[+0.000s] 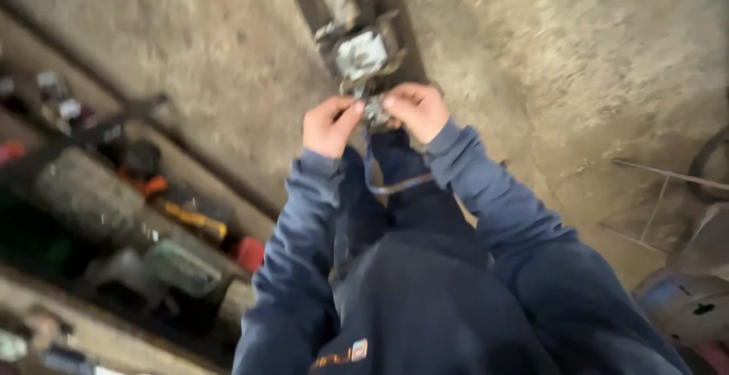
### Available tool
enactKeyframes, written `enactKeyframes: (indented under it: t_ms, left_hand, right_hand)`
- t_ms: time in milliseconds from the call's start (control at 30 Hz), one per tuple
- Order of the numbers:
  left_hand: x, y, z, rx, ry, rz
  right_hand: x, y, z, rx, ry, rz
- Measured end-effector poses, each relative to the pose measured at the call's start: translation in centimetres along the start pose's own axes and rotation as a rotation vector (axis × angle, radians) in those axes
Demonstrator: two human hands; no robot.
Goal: The person kneels on the workshop floor repairing a small air compressor. They use a screwdriver to unscrew and remove a component from the unit, handle a curved metal bracket and bolts, thread the bolts into the bracket by hand, and fit the bracket back onto the compressor.
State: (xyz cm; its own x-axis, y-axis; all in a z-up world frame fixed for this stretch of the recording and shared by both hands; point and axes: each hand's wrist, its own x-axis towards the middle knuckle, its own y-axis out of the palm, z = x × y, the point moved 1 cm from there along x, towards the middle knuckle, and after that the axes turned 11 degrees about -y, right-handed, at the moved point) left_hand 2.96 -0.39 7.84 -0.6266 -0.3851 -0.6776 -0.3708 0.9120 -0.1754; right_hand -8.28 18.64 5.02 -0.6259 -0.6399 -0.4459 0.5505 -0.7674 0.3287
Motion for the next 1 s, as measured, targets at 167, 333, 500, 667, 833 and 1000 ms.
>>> enactKeyframes:
  t_ms: [167,333,500,667,833,1000]
  left_hand:
    - [-0.8,0.0,-1.7,-0.309,-0.023,0.113]
    - [-0.9,-0.1,-2.0,-0.335,-0.031,0.121]
    - [-0.7,-0.4,-1.9,-0.295,-0.031,0.159]
    - [-1.0,-0.7,-2.4,-0.322,-0.043,0.162]
    - [-1.7,-0.5,-3.0,-0.378,-0.012,0.218]
    - [-1.6,-0.1,-1.9,-0.345,-0.031,0.141]
  right_hand:
    - [-0.1,0.1,1.4,-0.013,0.043,-0.008]
    - [-0.3,-0.2,2.0,0.018,0.053,0.001]
    - [-0.3,0.6,3.5,-0.076,-0.003,0.099]
    - [0.1,1.2,3.7,-0.091,-0.029,0.087]
    - [0.4,2.3,4.5,-0.107,-0.037,0.016]
    - [0.2,2.7,4.6,-0.138,-0.057,0.050]
